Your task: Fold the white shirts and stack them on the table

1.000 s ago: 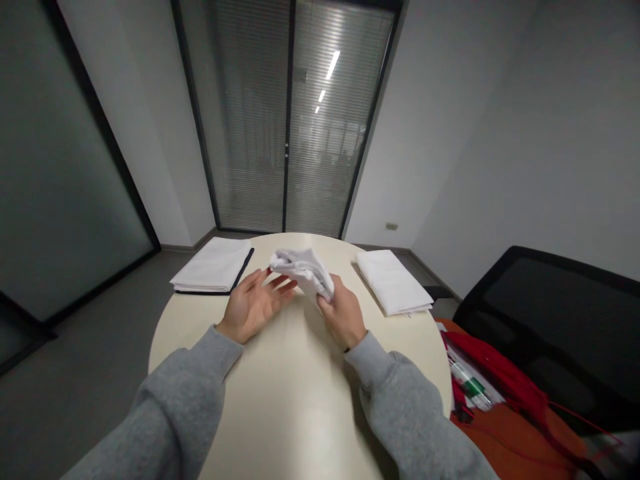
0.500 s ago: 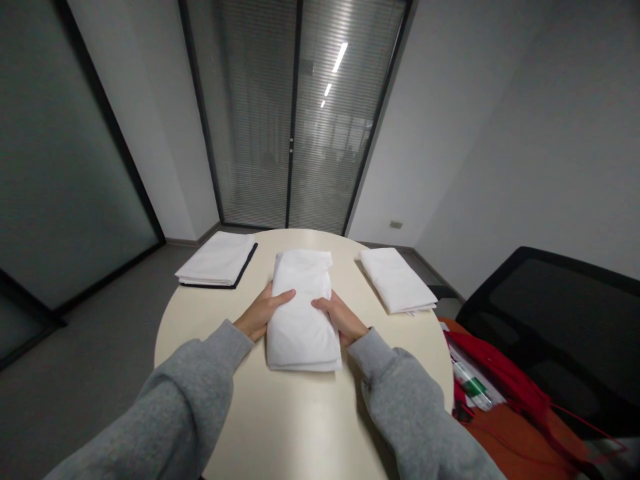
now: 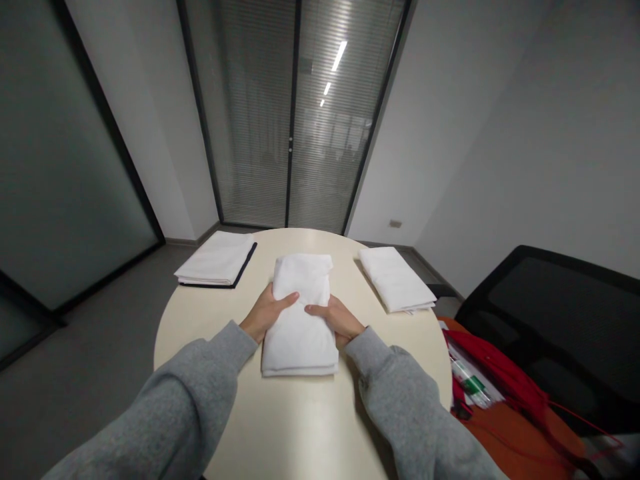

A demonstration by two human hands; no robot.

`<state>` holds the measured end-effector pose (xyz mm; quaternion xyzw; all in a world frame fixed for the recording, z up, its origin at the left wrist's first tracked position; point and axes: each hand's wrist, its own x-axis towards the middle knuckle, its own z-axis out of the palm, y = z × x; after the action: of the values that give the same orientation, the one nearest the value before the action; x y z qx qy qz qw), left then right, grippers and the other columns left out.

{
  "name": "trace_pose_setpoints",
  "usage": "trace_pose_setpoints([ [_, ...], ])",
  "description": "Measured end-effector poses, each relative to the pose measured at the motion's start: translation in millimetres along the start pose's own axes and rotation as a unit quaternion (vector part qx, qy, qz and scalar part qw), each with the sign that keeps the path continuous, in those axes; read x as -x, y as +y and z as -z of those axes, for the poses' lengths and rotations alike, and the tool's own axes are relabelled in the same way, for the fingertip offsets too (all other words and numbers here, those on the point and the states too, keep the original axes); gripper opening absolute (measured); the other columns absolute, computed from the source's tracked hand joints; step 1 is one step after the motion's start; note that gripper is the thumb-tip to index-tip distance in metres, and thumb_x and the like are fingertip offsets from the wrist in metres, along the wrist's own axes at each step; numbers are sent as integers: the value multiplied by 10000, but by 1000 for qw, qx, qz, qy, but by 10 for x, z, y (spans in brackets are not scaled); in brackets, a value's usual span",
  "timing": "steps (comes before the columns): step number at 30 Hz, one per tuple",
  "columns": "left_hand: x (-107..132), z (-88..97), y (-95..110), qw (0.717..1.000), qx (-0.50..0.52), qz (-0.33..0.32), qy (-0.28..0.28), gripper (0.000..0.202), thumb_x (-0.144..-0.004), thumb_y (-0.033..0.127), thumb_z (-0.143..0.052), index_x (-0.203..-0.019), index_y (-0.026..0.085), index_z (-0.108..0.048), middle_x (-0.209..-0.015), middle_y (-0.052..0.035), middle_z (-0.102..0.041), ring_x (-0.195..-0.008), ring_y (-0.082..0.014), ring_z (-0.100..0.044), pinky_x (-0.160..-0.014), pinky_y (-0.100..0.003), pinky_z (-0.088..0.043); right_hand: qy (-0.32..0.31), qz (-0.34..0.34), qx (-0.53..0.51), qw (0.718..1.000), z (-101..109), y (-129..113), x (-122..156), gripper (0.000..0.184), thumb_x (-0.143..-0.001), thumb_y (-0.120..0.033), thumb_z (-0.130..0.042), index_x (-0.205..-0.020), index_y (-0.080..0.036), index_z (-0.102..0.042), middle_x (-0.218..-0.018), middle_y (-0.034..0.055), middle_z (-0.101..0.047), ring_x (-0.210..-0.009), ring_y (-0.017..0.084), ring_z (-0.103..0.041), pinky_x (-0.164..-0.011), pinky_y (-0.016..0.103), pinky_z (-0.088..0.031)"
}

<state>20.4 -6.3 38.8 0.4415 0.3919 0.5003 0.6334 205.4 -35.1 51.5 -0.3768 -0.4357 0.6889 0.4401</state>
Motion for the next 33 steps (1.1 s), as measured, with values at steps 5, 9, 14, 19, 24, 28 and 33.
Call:
trace_pose_setpoints([
  [5, -41, 33, 133, 987, 104, 86, -86, 569, -868, 521, -747, -1256, 115, -662, -1165, -198, -757, -1071, -341, -736, -887, -435, -628, -29, -46, 4, 999, 79, -49, 52, 554, -619, -253, -899, -1130, -136, -722, -1057, 125, -790, -972, 319, -760, -969, 484, -578],
  [9, -91, 63, 155, 984, 146, 85, -50, 490, -898, 417, -730, -1265, 98, -668, -1159, -194, -760, -1086, -333, -734, -919, -437, -622, -43, -86, 10, 995, 125, -16, 43, 523, -613, -238, -894, -1096, -125, -727, -1001, 124, -797, -927, 305, -766, -927, 464, -596],
  [14, -138, 121, 103, 988, 131, 7, 79, 425, -854, 285, -791, -1231, 125, -680, -1132, -160, -775, -1042, -304, -752, -915, -442, -628, -36, -84, 70, 993, 128, 27, 19, 447, -746, -349, -820, -1135, -161, -705, -1051, 107, -788, -925, 286, -757, -901, 442, -597],
  [19, -227, 212, 54, 984, 140, -16, 106, 376, -870, 293, -784, -1198, 133, -693, -1164, -151, -768, -1066, -270, -748, -954, -401, -615, 5, 12, 255, 967, 252, 88, -25, 423, -850, -497, -696, -1115, -169, -668, -1099, 110, -759, -1005, 298, -705, -905, 453, -568],
  [24, -292, 284, 42, 984, 138, -22, 110, 399, -874, 367, -785, -1171, 113, -708, -1159, -168, -767, -1085, -263, -742, -994, -381, -595, 7, 115, 399, 910, 421, 121, -72, 427, -905, -529, -578, -1107, -157, -635, -1119, 106, -731, -1029, 280, -644, -945, 445, -517],
  [28, -296, 277, 35, 981, 127, -48, 138, 334, -873, 312, -787, -1140, 122, -719, -1154, -156, -771, -1102, -263, -736, -1030, -399, -572, -10, 113, 404, 908, 452, 72, -78, 422, -924, -548, -543, -1086, -171, -642, -1078, 80, -739, -971, 253, -645, -867, 384, -528],
  [33, -310, 277, 2, 973, 116, -107, 171, 306, -903, 317, -755, -1149, 139, -714, -1177, -134, -766, -1134, -247, -722, -1082, -413, -530, 52, 61, 452, 888, 431, 35, -85, 501, -905, -634, -554, -951, -153, -688, -950, 88, -741, -865, 238, -654, -756, 331, -502],
])
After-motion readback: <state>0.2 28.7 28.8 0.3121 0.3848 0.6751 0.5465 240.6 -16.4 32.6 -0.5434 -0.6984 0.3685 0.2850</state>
